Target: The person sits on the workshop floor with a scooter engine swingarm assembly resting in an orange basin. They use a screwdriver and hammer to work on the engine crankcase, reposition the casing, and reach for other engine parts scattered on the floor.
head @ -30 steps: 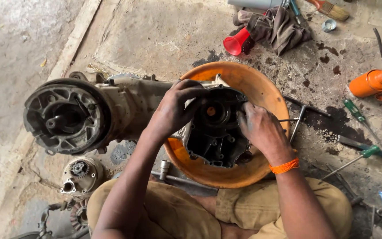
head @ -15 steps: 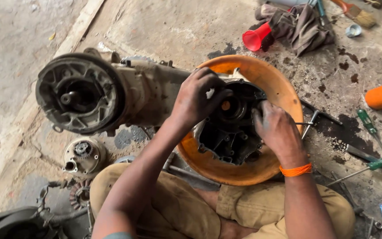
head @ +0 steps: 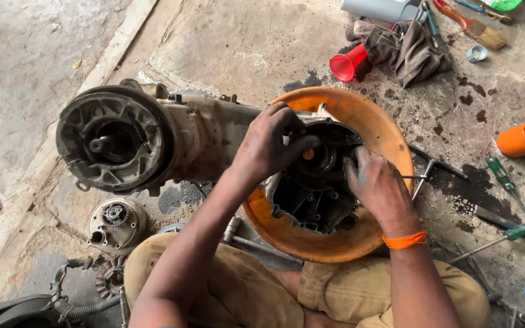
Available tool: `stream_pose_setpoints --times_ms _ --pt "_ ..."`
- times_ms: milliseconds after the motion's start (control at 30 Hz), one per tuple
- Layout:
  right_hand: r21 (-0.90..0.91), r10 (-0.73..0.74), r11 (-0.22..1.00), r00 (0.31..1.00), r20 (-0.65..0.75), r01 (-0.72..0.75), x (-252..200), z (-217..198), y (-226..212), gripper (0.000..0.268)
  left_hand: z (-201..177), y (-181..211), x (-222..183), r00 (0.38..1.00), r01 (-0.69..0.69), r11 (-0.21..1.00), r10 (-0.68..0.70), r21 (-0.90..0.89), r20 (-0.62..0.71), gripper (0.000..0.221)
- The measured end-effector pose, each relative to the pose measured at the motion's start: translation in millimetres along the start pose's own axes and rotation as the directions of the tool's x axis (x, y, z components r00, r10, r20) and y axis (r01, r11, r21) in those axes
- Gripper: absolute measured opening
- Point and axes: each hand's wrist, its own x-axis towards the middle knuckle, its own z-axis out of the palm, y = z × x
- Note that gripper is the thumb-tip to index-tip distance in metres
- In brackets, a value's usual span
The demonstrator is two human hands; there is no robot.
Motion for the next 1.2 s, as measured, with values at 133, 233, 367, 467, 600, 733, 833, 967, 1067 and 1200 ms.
stream_pose_setpoints --times_ms 133,233,367,467,600,733,833,967,1067,1200 --pt "0.015 0.005 1.0 1.0 0.0 -0.005 0 -2 -1 0.02 -2 -7 -1 0.969 -0.246 0.969 0.246 0.008 0.019 0.028" --pt "0.025 -0.013 1.0 0.999 -0.03 0.014 -1 0 -1 0.019 7 -9 -5 0.993 -0.111 0.994 0.11 -0.014 -0.049 0.022" --pt "0.035 -0.039 0.999 0.996 -0.077 0.042 -3 -1 -1 0.019 -5 6 1 1.0 0.016 0.996 -0.015 -0.089 0.008 0.033" --pt "0.036 -0.039 0.998 0.996 -0.079 0.042 -2 1 0 0.02 -4 -6 0 0.994 -0.102 0.989 0.106 -0.108 0.031 0.029" --pt "0.014 -0.038 0.999 0.996 -0.08 0.039 -2 0 -2 0.021 9 -9 -7 0.996 -0.049 0.996 0.043 -0.078 -0.076 0.026" --pt "0.024 -0.012 1.0 0.999 -0.052 0.013 -2 1 -2 0.021 5 3 -1 0.995 0.022 0.999 -0.024 -0.03 -0.098 0.031" --pt "0.024 -0.038 0.999 0.996 -0.081 0.04 -1 2 1 0.021 -5 1 2 0.999 -0.045 0.995 0.046 -0.087 0.014 0.033" --pt "0.035 -0.032 0.999 0.996 -0.079 0.035 0 2 1 0.02 4 -8 -6 0.982 -0.18 0.981 0.175 -0.07 -0.063 0.019" --pt "0.036 -0.056 0.998 0.992 -0.111 0.06 -1 2 5 0.02 19 -6 -6 0.988 -0.053 0.998 0.048 -0.029 -0.148 0.026" --pt "0.056 -0.049 0.997 0.995 -0.088 0.054 0 -1 6 0.02 22 4 3 0.986 0.143 0.989 -0.14 0.024 -0.095 0.039"
